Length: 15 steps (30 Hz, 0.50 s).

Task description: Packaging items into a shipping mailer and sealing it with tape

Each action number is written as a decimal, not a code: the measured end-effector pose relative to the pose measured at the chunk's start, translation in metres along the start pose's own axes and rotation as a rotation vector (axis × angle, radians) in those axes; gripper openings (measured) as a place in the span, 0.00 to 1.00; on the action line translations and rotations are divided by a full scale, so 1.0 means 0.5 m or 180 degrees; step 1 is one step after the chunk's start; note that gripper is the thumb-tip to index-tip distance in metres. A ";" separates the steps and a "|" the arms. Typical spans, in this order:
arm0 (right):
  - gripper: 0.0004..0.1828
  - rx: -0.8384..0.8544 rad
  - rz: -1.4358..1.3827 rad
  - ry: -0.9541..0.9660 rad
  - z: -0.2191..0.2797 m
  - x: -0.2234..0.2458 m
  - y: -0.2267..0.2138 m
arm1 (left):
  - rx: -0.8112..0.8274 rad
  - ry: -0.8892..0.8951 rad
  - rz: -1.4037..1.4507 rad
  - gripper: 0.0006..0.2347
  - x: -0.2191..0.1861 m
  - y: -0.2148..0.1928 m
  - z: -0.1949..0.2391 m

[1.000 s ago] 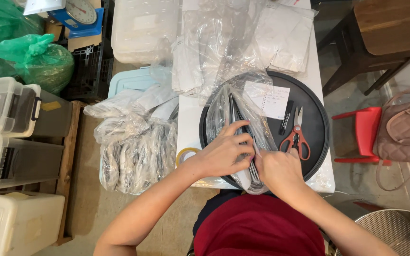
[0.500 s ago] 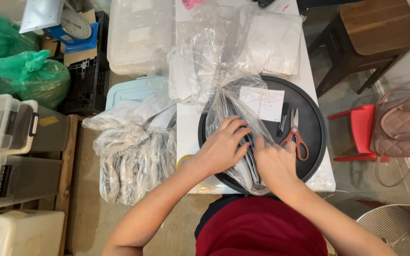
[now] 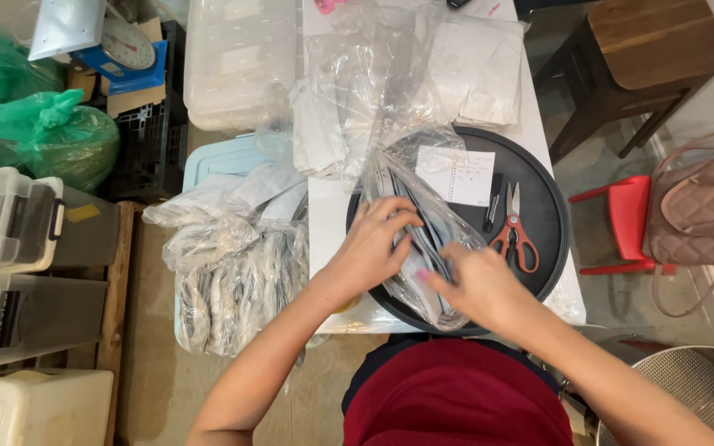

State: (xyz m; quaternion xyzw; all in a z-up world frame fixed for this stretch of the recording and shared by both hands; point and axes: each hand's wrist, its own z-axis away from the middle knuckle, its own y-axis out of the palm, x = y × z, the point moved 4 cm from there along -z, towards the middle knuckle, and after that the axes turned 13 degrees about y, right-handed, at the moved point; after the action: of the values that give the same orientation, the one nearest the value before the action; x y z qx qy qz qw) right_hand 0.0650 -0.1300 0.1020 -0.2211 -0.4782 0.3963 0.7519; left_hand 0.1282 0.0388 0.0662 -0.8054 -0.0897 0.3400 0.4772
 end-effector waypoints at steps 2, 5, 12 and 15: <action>0.25 0.0298 0.0303 0.0172 -0.023 -0.059 0.056 | 0.0198 -0.0080 -0.0268 0.10 -0.028 -0.017 -0.016; 0.21 0.0567 0.0732 0.0388 -0.050 -0.101 0.101 | 0.0522 0.0056 -0.0765 0.10 -0.042 -0.011 -0.038; 0.19 -0.0134 0.0300 0.0112 -0.049 -0.128 0.137 | 0.0506 0.1122 -0.1218 0.06 -0.028 0.022 -0.078; 0.21 -0.0234 0.0268 0.0147 -0.031 -0.125 0.120 | 0.0401 0.1450 -0.1375 0.05 -0.009 0.064 -0.067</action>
State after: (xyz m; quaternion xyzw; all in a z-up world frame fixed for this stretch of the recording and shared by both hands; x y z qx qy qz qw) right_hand 0.0417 -0.1442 0.0184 -0.2776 -0.4652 0.4045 0.7368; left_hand 0.1404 -0.0042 0.0521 -0.7920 -0.1283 0.0465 0.5950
